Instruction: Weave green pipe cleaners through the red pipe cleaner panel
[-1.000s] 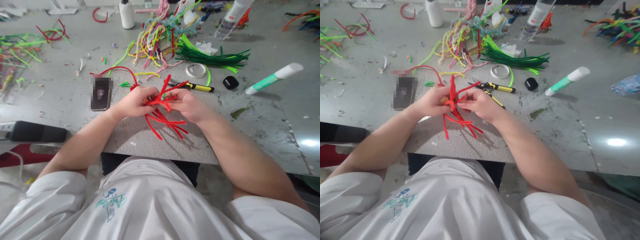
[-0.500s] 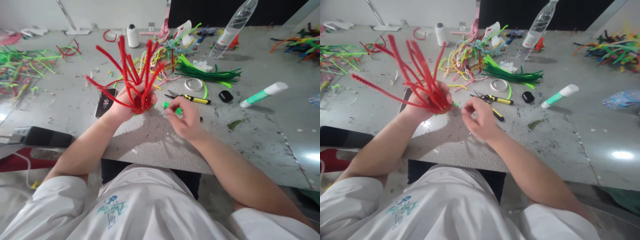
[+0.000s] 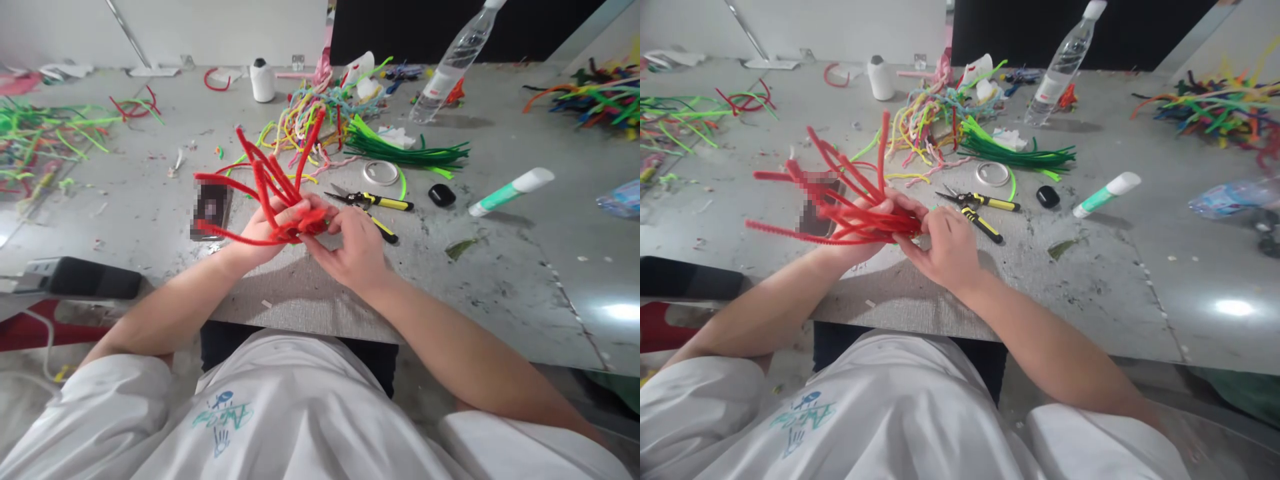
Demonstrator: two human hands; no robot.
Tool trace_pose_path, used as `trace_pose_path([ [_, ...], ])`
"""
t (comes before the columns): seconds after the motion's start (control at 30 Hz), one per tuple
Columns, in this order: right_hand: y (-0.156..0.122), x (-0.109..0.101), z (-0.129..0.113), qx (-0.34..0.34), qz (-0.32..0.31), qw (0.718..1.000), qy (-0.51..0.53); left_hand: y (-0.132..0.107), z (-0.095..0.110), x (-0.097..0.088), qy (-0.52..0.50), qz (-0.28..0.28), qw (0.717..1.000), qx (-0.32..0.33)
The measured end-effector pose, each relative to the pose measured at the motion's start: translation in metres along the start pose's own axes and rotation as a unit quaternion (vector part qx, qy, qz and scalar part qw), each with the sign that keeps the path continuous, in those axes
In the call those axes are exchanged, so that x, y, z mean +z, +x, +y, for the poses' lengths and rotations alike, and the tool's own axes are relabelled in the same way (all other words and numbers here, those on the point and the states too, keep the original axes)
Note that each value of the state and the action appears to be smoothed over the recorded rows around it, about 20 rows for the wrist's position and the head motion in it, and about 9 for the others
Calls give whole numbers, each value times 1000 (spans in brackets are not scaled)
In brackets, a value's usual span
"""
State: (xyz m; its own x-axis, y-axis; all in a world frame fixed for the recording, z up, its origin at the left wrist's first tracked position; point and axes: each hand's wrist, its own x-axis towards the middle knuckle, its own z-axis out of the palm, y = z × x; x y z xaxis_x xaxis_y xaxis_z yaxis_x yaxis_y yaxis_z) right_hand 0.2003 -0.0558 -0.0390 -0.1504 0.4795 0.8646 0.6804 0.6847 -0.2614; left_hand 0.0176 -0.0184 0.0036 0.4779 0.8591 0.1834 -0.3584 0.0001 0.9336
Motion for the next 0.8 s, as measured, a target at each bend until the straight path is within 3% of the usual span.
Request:
trace_pose_path([
  [0.23,-2,2,0,-1,-58,998,-25,0,1,2,20,-3,1000,21],
  [0.6,0,-8,2,4,-72,997,18,-2,5,7,29,-31,998,39],
  [0.8,11,-16,4,-39,-38,995,81,-3,9,4,52,-64,997,14],
])
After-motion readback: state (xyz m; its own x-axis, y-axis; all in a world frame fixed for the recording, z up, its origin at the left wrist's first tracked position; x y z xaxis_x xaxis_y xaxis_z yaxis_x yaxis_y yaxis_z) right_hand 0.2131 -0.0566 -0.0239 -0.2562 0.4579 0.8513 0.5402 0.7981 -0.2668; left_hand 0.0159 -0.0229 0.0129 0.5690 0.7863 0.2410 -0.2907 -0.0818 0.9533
